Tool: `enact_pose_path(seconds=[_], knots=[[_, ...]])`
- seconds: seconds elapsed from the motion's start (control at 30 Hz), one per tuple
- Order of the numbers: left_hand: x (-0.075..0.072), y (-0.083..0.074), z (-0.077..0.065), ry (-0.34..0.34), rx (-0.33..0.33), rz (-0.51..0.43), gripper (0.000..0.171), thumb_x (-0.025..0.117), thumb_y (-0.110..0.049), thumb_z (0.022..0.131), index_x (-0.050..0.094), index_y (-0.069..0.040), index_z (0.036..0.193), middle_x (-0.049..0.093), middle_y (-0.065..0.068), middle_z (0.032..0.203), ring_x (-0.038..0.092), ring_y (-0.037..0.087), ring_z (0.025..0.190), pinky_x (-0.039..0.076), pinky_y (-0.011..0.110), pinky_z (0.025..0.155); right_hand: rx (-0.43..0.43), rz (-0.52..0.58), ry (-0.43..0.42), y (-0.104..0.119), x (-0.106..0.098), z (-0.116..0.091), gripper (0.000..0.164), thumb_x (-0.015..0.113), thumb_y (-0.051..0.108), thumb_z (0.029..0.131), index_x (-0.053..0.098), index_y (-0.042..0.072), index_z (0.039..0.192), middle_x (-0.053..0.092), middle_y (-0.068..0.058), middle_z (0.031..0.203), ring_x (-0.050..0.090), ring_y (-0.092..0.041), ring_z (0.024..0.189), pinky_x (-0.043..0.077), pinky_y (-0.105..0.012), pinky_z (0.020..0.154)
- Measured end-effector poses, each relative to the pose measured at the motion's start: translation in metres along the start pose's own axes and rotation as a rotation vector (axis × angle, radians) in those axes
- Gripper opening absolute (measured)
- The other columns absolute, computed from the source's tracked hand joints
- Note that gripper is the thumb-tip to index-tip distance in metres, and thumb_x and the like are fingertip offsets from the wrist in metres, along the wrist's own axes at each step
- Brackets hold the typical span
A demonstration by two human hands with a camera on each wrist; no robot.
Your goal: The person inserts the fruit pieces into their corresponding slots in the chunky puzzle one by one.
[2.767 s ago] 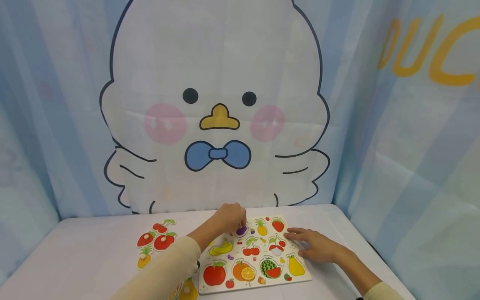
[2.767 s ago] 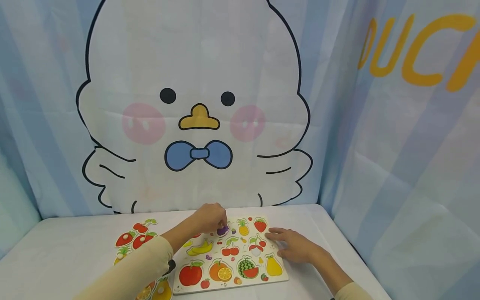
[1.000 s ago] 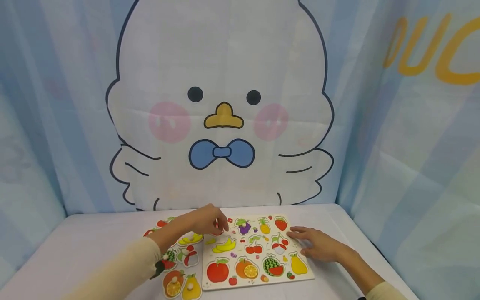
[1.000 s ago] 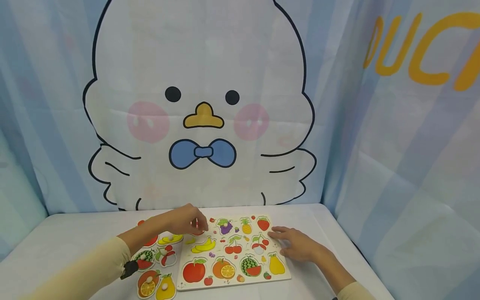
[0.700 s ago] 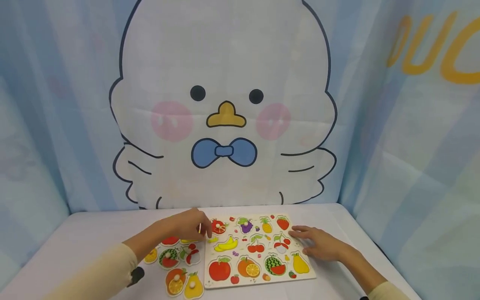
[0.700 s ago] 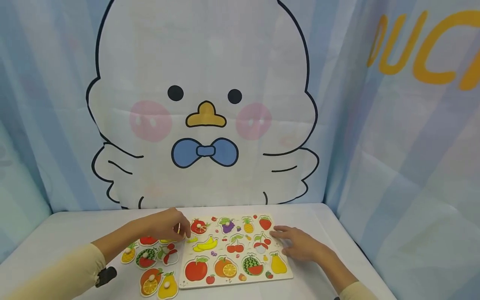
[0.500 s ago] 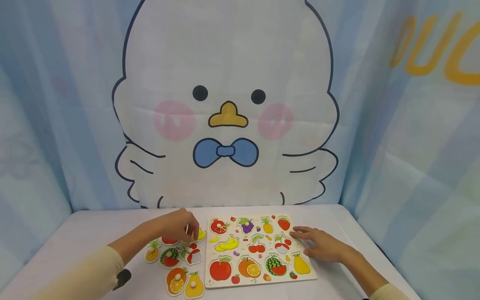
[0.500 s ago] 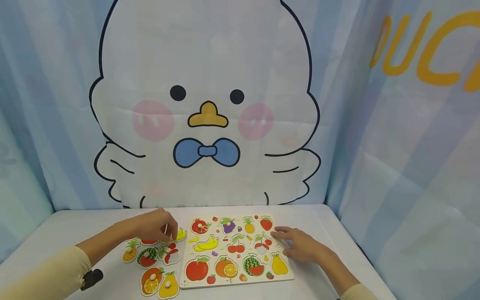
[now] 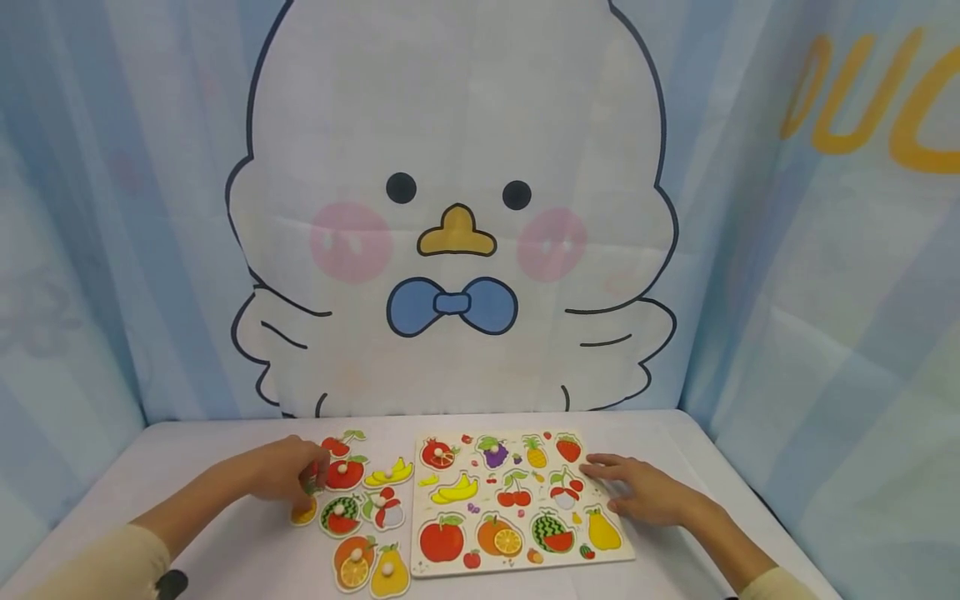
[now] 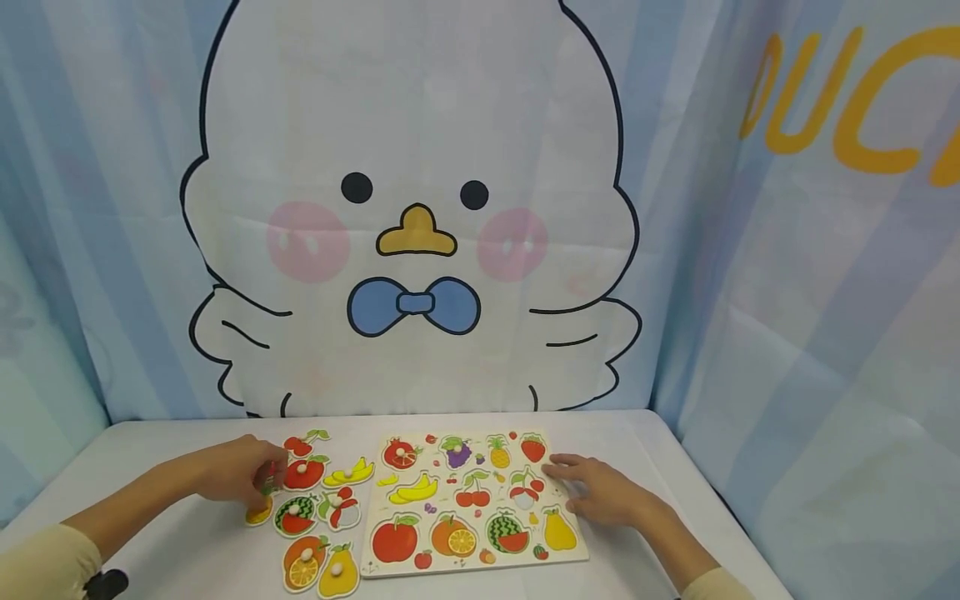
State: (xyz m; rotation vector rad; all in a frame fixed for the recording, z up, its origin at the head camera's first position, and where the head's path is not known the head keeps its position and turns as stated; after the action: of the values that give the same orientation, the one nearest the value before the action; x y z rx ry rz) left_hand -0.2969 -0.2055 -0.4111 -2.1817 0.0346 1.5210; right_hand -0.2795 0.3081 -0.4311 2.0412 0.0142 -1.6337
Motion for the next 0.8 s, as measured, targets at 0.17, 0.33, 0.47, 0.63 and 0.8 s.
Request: enact_pose_path(seconds=[0.17, 0.33, 0.47, 0.63, 0.8], knots=[[0.002, 0.006, -0.003, 0.008, -0.006, -0.011, 0.024, 0.082, -0.008, 0.069, 0.061, -0.017, 0.075, 0.055, 0.002, 0.074, 0.050, 0.019, 0.072, 0.043, 0.033, 0.064, -0.024, 0.010, -0.002, -0.001, 0.001, 0.000, 0.056, 0.070, 0.014, 0.085, 0.053, 0.019, 0.138, 0.042, -0.006, 0.148, 0.037, -0.041, 0.133, 0.028, -0.066, 0.102], [0.003, 0.007, -0.004, 0.002, -0.010, -0.020, 0.022, 0.083, -0.008, 0.069, 0.062, -0.017, 0.073, 0.056, 0.001, 0.074, 0.050, 0.018, 0.072, 0.044, 0.032, 0.064, -0.064, 0.015, 0.000, -0.002, 0.002, -0.001, 0.055, 0.069, 0.013, 0.086, 0.053, 0.015, 0.138, 0.043, -0.009, 0.147, 0.037, -0.042, 0.133, 0.030, -0.065, 0.102], [0.003, 0.009, -0.004, 0.002, -0.005, -0.025, 0.022, 0.083, -0.008, 0.070, 0.063, -0.017, 0.073, 0.056, 0.000, 0.073, 0.051, 0.018, 0.071, 0.044, 0.031, 0.063, -0.073, 0.004, -0.003, -0.001, 0.002, -0.001, 0.055, 0.069, 0.012, 0.085, 0.053, 0.015, 0.138, 0.043, -0.010, 0.147, 0.038, -0.042, 0.132, 0.030, -0.065, 0.102], [0.002, 0.012, -0.004, -0.005, -0.008, -0.044, 0.021, 0.082, -0.007, 0.070, 0.064, -0.018, 0.072, 0.057, 0.000, 0.071, 0.051, 0.017, 0.069, 0.042, 0.029, 0.061, -0.068, -0.001, -0.005, 0.001, 0.000, -0.002, 0.055, 0.069, 0.012, 0.086, 0.053, 0.014, 0.138, 0.042, -0.011, 0.147, 0.038, -0.043, 0.132, 0.030, -0.065, 0.102], [0.001, 0.013, -0.006, -0.019, 0.008, -0.076, 0.020, 0.083, -0.007, 0.070, 0.065, -0.017, 0.073, 0.058, 0.001, 0.071, 0.051, 0.017, 0.069, 0.042, 0.028, 0.060, -0.072, -0.001, -0.004, 0.002, -0.002, -0.003, 0.055, 0.069, 0.012, 0.086, 0.052, 0.014, 0.138, 0.042, -0.011, 0.148, 0.037, -0.043, 0.132, 0.030, -0.065, 0.102]])
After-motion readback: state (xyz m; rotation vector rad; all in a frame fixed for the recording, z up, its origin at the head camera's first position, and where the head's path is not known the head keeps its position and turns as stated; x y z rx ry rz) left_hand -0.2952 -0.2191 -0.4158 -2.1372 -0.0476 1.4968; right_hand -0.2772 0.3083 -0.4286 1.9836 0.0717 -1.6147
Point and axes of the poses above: each hand's wrist, its own z-axis towards the middle knuckle, its own x-axis out of the palm, y = z × x, the point moved 2 cm from there along z, towards the middle knuckle
